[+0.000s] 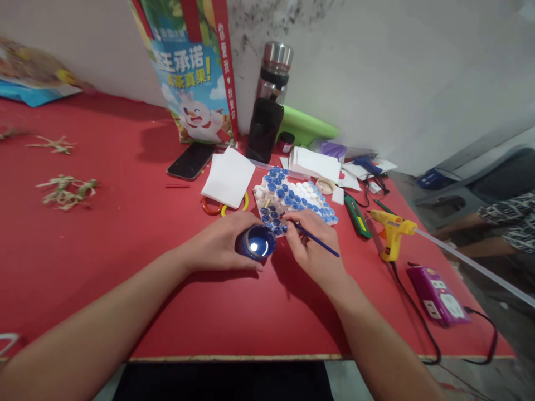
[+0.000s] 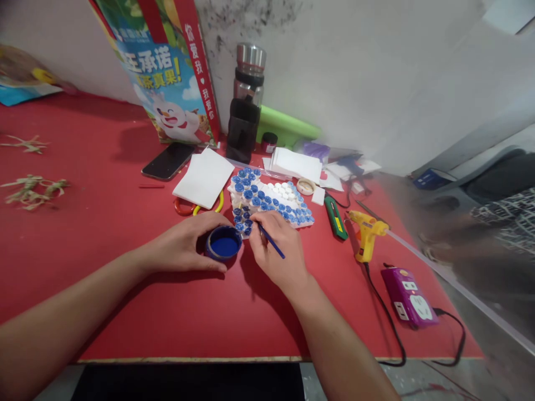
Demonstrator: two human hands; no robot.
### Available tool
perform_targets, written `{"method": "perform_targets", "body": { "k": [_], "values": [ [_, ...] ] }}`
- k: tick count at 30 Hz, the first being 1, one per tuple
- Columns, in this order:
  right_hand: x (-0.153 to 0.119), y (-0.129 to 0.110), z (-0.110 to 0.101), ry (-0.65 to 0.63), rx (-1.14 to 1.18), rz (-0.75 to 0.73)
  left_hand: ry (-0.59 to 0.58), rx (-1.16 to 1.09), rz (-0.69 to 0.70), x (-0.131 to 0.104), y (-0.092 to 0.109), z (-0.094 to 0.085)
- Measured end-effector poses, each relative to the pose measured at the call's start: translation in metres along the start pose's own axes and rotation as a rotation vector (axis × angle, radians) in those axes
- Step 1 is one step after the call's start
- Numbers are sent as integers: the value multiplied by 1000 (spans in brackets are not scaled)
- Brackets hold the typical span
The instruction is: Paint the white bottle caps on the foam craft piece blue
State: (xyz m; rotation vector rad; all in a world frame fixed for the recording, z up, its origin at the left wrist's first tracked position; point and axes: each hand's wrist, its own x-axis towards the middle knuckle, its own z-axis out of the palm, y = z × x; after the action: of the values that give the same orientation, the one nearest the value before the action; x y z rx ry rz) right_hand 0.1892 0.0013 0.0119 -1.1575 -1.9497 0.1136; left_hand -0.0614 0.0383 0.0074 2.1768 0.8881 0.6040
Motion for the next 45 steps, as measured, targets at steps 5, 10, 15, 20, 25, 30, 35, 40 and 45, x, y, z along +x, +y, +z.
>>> {"method": "perform_targets", "body": {
  "k": [5,10,15,20,25,30,35,40,45],
  "values": [
    [0,0,0,16,13,1,-3,3,-2,0,-1,0],
    [0,0,1,9,0,14,0,9,-2,0,1,0],
    [2,-3,-4,40,0,34,-6,11,-12,1,2,0],
    [2,-4,-6,70,-23,29,-4,10,-9,0,1,0],
    [1,-1,-1,67,-44,31,-5,2,-6,0,0,0],
    [1,0,0,60,-31,34,-7,-3,9,0,-1,1],
    [3,0,-1,44,24,88,5,6,-6,0,0,0],
    [3,-4,-1,27,97,219,-13,-2,-9,0,2,-1],
    [2,-5,3,44,139,228,-10,-1,-1,0,3,-1]
  ]
}}
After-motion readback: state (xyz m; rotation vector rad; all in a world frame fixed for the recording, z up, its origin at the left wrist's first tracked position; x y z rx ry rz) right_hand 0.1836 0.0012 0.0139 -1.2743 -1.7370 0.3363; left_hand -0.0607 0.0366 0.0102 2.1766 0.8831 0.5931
